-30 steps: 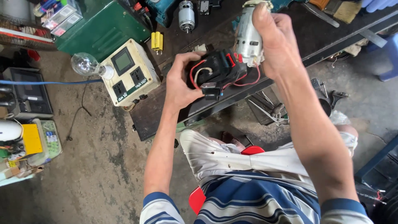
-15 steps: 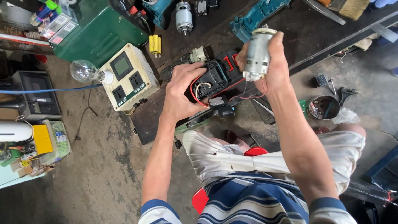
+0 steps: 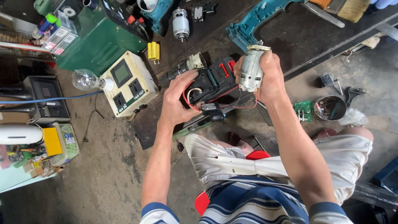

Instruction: Inspecting and repairing a DC motor and switch assembly from a power tool.

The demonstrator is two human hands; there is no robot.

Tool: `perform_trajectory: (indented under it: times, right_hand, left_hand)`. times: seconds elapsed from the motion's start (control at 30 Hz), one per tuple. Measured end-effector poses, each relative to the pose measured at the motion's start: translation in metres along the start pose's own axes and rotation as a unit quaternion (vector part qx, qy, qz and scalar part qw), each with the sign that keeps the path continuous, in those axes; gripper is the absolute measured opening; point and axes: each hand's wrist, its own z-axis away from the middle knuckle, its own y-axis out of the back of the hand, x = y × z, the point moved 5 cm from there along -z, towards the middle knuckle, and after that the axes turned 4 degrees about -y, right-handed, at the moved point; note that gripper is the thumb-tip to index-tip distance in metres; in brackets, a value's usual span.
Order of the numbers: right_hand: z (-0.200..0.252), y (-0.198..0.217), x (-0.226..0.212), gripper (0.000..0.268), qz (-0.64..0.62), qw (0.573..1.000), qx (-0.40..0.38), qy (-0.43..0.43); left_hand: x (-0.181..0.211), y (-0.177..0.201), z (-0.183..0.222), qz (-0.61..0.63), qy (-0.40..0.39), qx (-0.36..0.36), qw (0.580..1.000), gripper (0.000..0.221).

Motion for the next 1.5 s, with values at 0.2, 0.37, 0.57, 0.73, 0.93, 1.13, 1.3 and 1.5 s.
perform_trajectory:
  times: [0.2,0.37,0.57,0.73,0.93,1.13,1.3,1.5]
  right_hand:
    - [0.000,-0.001,0.004,0.071,0.026,0.999,-0.013,-0.018]
    - [0.001,0.013,0.022,0.074,-0.017,1.000,-0.008,-0.025]
    - [-0.002,0.012,0.022,0.073,-0.025,0.999,-0.020,0.013]
    - [-0.005,0.012,0.022,0.074,-0.018,0.999,-0.038,0.024]
    - [-0.010,0.029,0.029,0.078,-0.020,0.995,-0.053,0.080]
    - [-0.003,0.028,0.023,0.078,-0.071,0.986,-0.072,0.133]
    - [0.004,0.009,-0.003,0.068,-0.158,0.981,-0.084,0.068]
    - [0.006,0.002,-0.004,0.079,-0.205,0.968,0.040,-0.139]
  left_hand:
    - [-0.018,-0.011,-0.008,-0.059,0.039,-0.077,0.995,0.099]
    - [-0.011,-0.010,-0.015,0.017,0.083,-0.100,0.991,0.093]
    - [-0.024,-0.015,-0.013,-0.001,0.077,-0.105,0.992,0.098]
    - [-0.025,-0.030,-0.017,-0.022,0.045,-0.100,0.994,0.096]
    - [-0.012,-0.027,-0.021,-0.015,0.020,-0.089,0.996,0.086]
    - [0.021,-0.020,-0.012,-0.036,-0.023,-0.040,0.998,0.075]
    - [0.024,-0.039,0.019,-0.224,-0.128,-0.043,0.965,0.025]
    - [0.048,-0.068,0.023,-0.365,-0.251,0.055,0.895,0.027]
